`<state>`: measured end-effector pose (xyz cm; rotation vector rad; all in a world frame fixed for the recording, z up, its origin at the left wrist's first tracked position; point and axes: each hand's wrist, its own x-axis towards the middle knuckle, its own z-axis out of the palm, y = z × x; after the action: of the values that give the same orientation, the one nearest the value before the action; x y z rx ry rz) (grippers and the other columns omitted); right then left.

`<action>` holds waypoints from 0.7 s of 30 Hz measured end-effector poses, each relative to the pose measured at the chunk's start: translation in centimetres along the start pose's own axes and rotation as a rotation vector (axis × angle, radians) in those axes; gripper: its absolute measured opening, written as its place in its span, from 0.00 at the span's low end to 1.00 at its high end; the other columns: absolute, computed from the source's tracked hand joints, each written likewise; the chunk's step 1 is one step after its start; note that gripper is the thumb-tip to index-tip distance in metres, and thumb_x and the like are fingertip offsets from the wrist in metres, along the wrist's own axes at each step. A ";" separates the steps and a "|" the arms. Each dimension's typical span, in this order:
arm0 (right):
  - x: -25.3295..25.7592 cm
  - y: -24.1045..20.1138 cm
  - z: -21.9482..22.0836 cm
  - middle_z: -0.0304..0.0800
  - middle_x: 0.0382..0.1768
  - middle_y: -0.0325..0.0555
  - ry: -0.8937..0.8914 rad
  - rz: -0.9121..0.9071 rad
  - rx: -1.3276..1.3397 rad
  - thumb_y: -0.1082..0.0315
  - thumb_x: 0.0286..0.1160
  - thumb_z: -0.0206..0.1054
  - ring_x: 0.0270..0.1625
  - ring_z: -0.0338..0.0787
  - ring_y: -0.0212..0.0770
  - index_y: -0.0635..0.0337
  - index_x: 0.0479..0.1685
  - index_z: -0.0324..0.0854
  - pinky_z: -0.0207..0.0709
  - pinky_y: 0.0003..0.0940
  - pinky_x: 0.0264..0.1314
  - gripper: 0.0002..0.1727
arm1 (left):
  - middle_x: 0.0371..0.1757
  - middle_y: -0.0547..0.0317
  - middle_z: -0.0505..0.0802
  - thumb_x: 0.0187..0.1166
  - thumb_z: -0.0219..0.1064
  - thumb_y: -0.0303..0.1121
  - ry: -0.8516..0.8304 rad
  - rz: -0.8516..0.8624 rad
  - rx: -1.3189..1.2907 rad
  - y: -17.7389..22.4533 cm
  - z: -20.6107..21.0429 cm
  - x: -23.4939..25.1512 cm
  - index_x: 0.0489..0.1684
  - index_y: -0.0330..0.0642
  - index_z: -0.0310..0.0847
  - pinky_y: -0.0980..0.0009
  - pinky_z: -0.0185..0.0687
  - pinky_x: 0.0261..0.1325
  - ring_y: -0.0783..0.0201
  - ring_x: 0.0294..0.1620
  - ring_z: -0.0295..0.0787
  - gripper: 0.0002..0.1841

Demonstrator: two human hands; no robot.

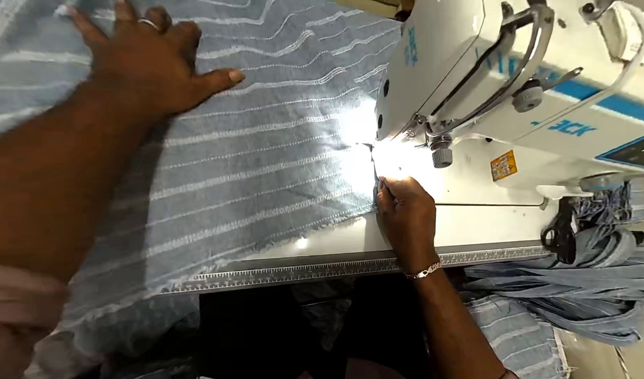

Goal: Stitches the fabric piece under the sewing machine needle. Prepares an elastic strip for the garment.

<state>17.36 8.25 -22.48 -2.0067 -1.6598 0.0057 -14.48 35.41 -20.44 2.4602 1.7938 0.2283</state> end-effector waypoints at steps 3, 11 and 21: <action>0.1 0.0 0.1 0.88 0.38 0.42 0.001 -0.003 -0.008 0.64 0.83 0.64 0.39 0.89 0.38 0.51 0.53 0.94 0.84 0.37 0.36 0.13 | 0.89 0.21 0.61 0.57 0.38 0.92 0.027 -0.197 0.027 1.3 0.4 2.2 0.89 0.44 0.62 0.02 0.31 0.67 0.11 0.87 0.47 0.66; -1.9 0.1 -3.9 0.87 0.39 0.42 -0.334 -0.057 0.137 0.60 0.85 0.65 0.34 0.86 0.38 0.46 0.64 0.90 0.82 0.40 0.34 0.15 | 0.77 0.15 0.74 0.85 0.50 0.67 -0.031 -0.383 -0.082 -4.1 -2.3 -0.1 0.78 0.26 0.68 0.16 0.57 0.73 0.18 0.81 0.67 0.45; -13.8 -1.8 1.7 0.91 0.60 0.45 -1.127 0.262 1.201 0.56 0.78 0.73 0.52 0.92 0.34 0.56 0.85 0.68 0.88 0.34 0.57 0.36 | 0.61 0.24 0.86 0.73 0.54 0.79 -0.339 -0.797 -0.121 -13.2 -7.1 -20.0 0.66 0.21 0.76 0.34 0.78 0.62 0.34 0.58 0.86 0.55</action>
<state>11.80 -3.52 -27.74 -1.1554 -1.2367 1.9755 -34.06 20.31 -16.91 1.4233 2.3073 -0.1308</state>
